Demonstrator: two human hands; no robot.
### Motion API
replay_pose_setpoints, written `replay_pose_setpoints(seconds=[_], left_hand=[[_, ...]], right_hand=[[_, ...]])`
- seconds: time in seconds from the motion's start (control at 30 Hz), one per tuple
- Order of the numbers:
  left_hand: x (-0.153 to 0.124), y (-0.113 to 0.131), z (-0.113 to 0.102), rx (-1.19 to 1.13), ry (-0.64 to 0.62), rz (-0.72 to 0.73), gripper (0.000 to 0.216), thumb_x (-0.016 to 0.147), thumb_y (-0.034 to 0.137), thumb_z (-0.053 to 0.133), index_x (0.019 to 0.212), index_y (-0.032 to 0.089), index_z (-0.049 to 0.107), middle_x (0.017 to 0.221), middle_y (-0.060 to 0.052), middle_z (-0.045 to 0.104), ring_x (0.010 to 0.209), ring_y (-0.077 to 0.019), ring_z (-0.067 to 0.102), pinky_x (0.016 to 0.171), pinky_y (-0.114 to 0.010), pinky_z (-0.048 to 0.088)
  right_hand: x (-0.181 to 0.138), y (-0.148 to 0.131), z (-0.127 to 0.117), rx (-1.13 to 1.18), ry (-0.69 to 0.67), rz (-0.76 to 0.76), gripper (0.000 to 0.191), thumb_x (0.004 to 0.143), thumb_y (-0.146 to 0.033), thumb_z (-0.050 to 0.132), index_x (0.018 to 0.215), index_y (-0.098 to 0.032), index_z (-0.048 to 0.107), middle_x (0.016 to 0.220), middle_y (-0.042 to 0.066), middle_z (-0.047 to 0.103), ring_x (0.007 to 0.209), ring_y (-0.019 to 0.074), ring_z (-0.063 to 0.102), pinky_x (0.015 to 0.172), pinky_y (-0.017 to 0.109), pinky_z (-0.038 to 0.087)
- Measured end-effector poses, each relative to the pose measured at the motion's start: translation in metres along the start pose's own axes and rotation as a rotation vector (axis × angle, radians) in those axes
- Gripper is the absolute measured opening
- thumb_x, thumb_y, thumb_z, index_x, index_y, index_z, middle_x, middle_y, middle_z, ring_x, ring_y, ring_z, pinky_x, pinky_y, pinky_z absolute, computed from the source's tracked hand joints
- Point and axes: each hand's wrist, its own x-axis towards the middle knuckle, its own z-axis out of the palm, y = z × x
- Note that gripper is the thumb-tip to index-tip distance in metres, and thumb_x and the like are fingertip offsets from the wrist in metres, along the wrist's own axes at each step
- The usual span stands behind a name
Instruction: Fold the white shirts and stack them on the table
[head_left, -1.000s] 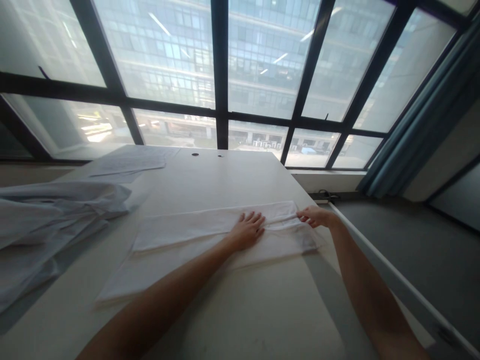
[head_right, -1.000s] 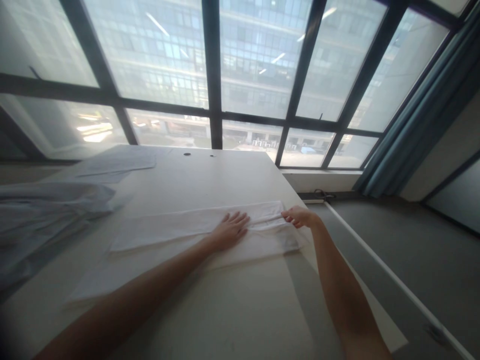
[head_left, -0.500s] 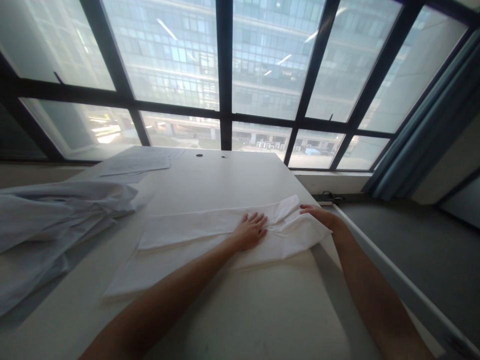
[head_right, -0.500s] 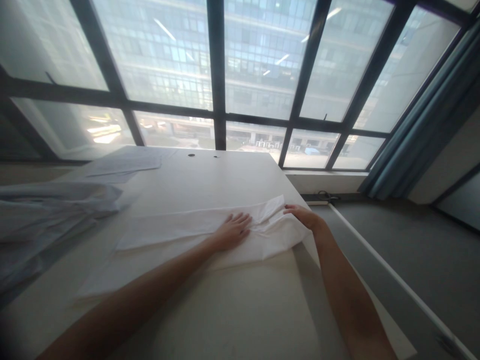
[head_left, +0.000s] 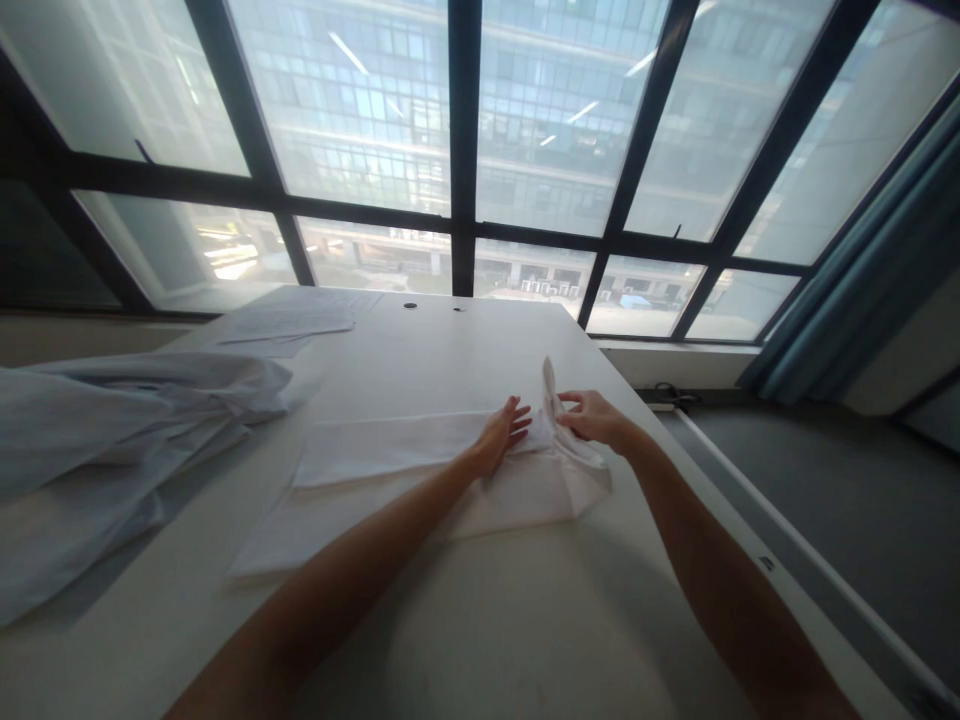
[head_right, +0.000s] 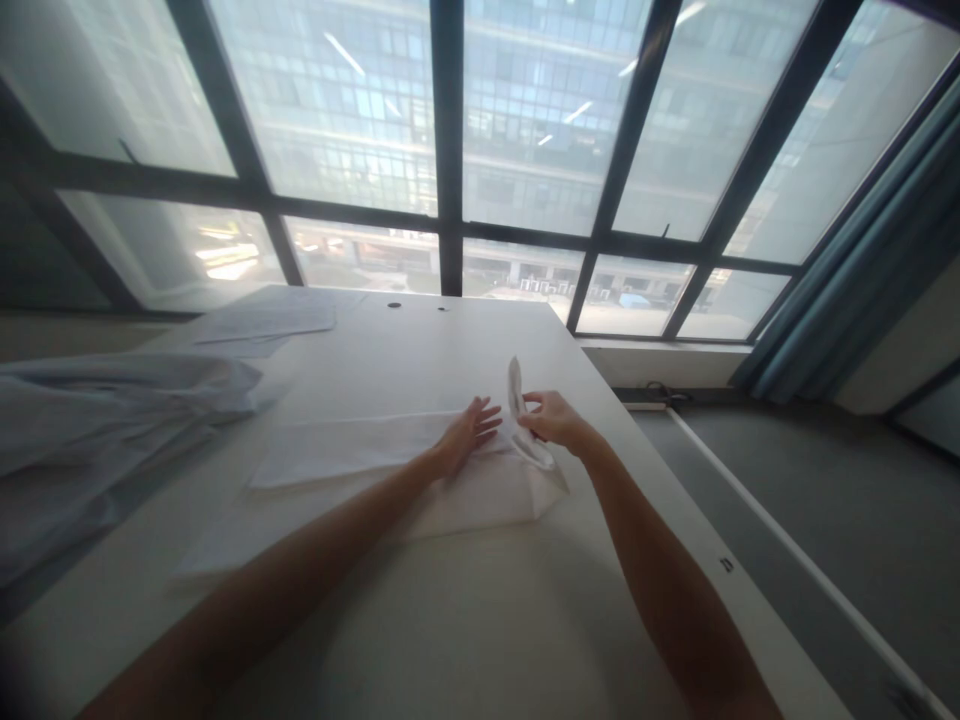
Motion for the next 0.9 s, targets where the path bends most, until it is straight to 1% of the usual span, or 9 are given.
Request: replay_pose_setpoints(seconds=[0.13,0.23,0.33,0.4,0.47,0.57,0.7,0.8,0.9], left_hand=[[-0.002,0.012,-0.004,-0.238,0.036,-0.152,0.066,0.101,0.066,0.040,0.140,0.016,0.056,0.122,-0.015,0.071,0.095,-0.0228,0.073,0.085,-0.034,0.058],[-0.001,0.014,-0.006,-0.216,0.110,-0.247,0.045,0.102,0.050,0.050,0.118,0.011,0.067,0.088,-0.009,0.075,0.080,-0.0220,0.073,0.075,-0.031,0.058],[0.001,0.013,-0.006,-0.186,0.181,-0.262,0.021,0.101,0.030,0.056,0.105,0.013,0.067,0.074,-0.004,0.071,0.071,-0.0195,0.071,0.070,-0.028,0.057],[0.004,0.011,-0.007,-0.211,0.184,-0.257,0.019,0.102,0.028,0.054,0.102,0.013,0.066,0.075,-0.005,0.071,0.070,-0.0188,0.070,0.069,-0.028,0.058],[0.006,0.009,-0.007,-0.245,0.177,-0.258,0.020,0.102,0.026,0.052,0.100,0.012,0.067,0.079,-0.007,0.072,0.072,-0.0186,0.071,0.072,-0.029,0.059],[0.009,0.007,-0.008,-0.295,0.151,-0.257,0.022,0.103,0.021,0.048,0.101,0.010,0.067,0.083,-0.009,0.073,0.075,-0.0189,0.071,0.075,-0.029,0.059],[0.012,0.007,-0.011,-0.326,0.080,-0.307,0.023,0.102,0.018,0.045,0.101,0.008,0.067,0.076,-0.007,0.072,0.067,-0.0184,0.068,0.070,-0.028,0.059],[0.014,0.010,-0.015,-0.323,0.076,-0.335,0.022,0.102,0.018,0.045,0.095,0.010,0.065,0.070,-0.006,0.068,0.059,-0.0165,0.066,0.061,-0.026,0.058],[0.017,0.015,-0.018,-0.330,0.082,-0.341,0.020,0.099,0.017,0.047,0.093,0.010,0.065,0.069,-0.005,0.067,0.056,-0.0163,0.065,0.057,-0.026,0.058]], right_hand=[[0.005,0.000,0.060,-0.182,0.016,-0.107,0.056,0.082,-0.021,0.069,0.136,-0.008,0.062,0.062,-0.001,0.068,0.054,0.0128,0.058,0.051,0.021,0.041],[0.004,0.005,0.087,-0.264,-0.091,-0.238,0.041,0.086,-0.022,0.065,0.125,-0.008,0.069,0.066,0.002,0.071,0.059,0.0148,0.063,0.058,0.023,0.046],[-0.010,0.008,0.080,-0.231,-0.109,-0.362,0.036,0.093,-0.025,0.058,0.123,-0.012,0.071,0.088,0.008,0.077,0.076,0.0180,0.069,0.071,0.028,0.054],[-0.027,0.009,0.065,-0.250,-0.068,-0.460,0.041,0.096,-0.030,0.056,0.133,-0.015,0.066,0.115,0.013,0.075,0.101,0.0225,0.070,0.086,0.035,0.056],[-0.048,0.012,0.053,-0.377,-0.131,-0.593,0.054,0.093,-0.036,0.065,0.144,-0.019,0.058,0.145,0.016,0.059,0.132,0.0274,0.055,0.106,0.043,0.049],[-0.074,0.020,0.055,-0.675,-0.201,-0.716,0.072,0.085,-0.032,0.076,0.151,-0.022,0.050,0.161,0.014,0.041,0.151,0.0311,0.032,0.122,0.050,0.031],[-0.081,0.036,0.081,-0.872,0.011,-0.684,0.057,0.089,-0.016,0.064,0.145,-0.014,0.056,0.150,0.018,0.054,0.144,0.0317,0.044,0.121,0.051,0.034],[-0.076,0.044,0.095,-0.772,0.215,-0.628,0.049,0.095,-0.018,0.052,0.143,-0.010,0.057,0.141,0.020,0.062,0.134,0.0293,0.057,0.113,0.045,0.047],[-0.076,0.048,0.107,-0.658,0.363,-0.578,0.052,0.098,-0.019,0.042,0.149,-0.008,0.049,0.145,0.020,0.058,0.136,0.0280,0.055,0.111,0.045,0.048]])
